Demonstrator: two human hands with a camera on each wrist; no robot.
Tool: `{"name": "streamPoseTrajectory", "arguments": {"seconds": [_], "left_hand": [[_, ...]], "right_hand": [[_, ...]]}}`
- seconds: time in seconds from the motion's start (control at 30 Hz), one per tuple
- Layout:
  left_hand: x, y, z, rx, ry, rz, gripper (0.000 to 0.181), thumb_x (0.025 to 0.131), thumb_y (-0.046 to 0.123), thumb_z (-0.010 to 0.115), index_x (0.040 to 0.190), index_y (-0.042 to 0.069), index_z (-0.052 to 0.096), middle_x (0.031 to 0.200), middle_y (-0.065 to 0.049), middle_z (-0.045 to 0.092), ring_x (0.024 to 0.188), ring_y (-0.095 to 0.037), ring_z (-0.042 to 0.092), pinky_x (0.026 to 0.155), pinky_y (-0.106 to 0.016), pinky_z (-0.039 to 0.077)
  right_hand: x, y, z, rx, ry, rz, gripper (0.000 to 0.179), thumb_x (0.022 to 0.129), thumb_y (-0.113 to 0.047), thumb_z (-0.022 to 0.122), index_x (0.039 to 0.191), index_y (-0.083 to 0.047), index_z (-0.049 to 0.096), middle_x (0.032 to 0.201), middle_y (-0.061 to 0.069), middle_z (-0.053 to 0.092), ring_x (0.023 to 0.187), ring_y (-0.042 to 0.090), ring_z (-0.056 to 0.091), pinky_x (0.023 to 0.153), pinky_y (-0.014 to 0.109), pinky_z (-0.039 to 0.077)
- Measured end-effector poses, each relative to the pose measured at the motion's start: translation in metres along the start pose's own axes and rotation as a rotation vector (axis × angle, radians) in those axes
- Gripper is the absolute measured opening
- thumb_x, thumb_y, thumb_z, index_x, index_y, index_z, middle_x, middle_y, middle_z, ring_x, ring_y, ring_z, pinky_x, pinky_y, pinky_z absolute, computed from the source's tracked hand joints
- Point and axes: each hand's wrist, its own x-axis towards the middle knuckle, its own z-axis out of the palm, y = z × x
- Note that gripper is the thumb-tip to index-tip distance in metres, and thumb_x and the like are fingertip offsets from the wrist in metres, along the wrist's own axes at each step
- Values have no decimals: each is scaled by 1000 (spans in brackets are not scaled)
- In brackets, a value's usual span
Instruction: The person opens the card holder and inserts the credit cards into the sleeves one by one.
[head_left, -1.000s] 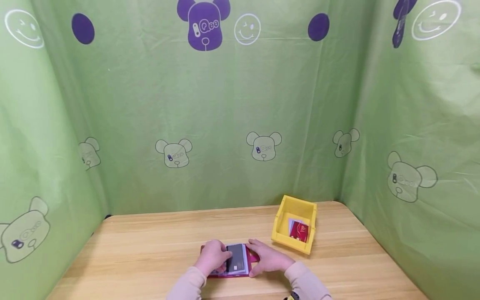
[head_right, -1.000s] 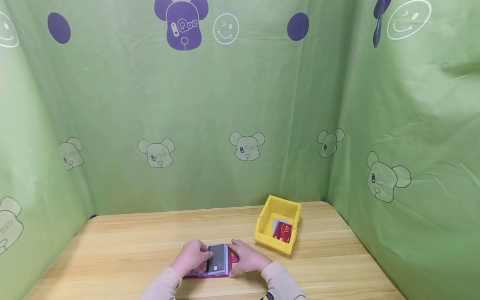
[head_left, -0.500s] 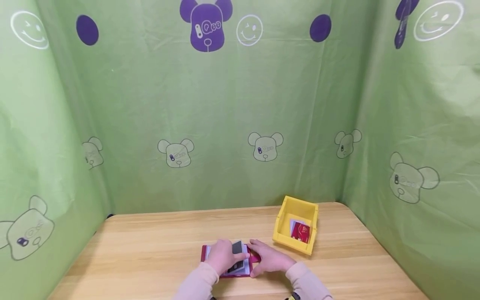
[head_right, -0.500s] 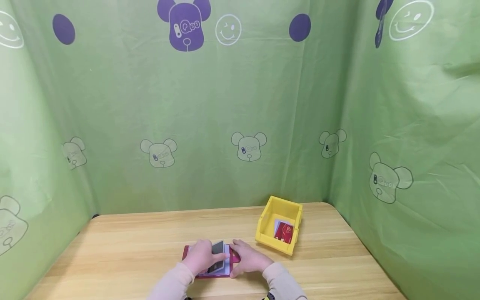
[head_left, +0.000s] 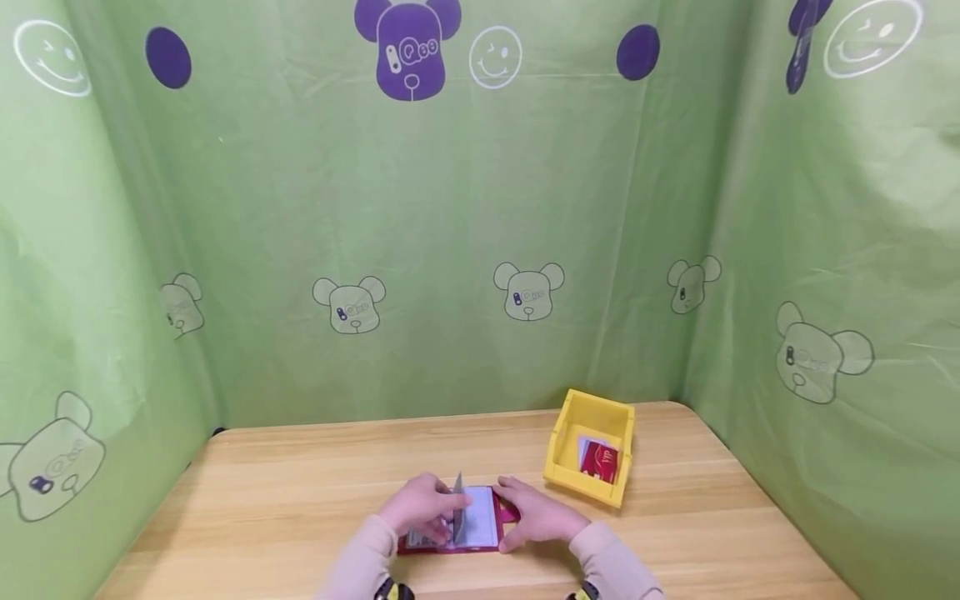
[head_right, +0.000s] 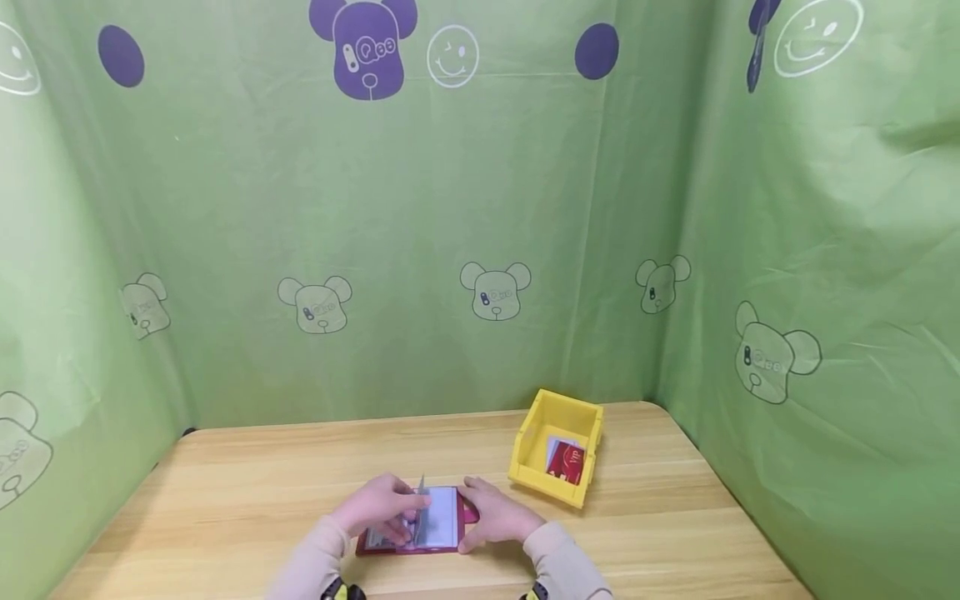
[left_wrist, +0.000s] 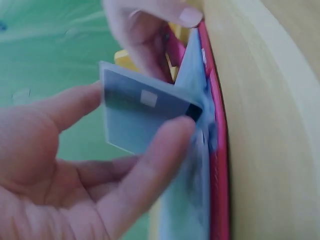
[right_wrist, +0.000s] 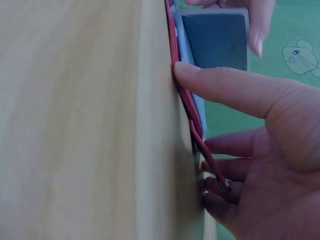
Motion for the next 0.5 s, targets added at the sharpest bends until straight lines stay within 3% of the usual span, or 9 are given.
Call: {"name": "streamPoseTrajectory", "arguments": {"seconds": [0.13, 0.27, 0.37, 0.5], "left_hand": [[-2, -20, -14, -246, -91, -3, 42, 93, 21, 60, 117, -14, 55, 93, -22, 68, 64, -18, 69, 65, -36, 64], [-4, -43, -25, -400, -114, -18, 45, 95, 16, 56, 126, -15, 46, 98, -25, 67, 75, -24, 70, 72, -41, 64], [-8, -54, -32, -468, -131, -27, 45, 96, 15, 53, 128, -15, 42, 102, -26, 66, 82, -26, 70, 78, -44, 63], [-16, -60, -42, -489, -158, -19, 43, 98, 18, 51, 127, -14, 45, 106, -23, 67, 84, -25, 70, 81, -45, 62]], "right_hand": [[0, 0, 1, -6, -6, 7, 95, 66, -25, 83, 145, 5, 38, 156, 28, 26, 143, 51, 25, 116, 68, 22], [0, 0, 0, -16, -1, -3, 96, 66, -25, 83, 145, 6, 38, 156, 29, 26, 143, 51, 26, 116, 68, 22], [0, -1, 0, -12, 0, -10, 96, 65, -25, 83, 144, 6, 38, 156, 29, 26, 143, 51, 25, 116, 67, 21], [0, -1, 0, -12, 1, -12, 96, 65, -25, 83, 144, 6, 38, 156, 30, 26, 143, 51, 26, 117, 67, 22]]}}
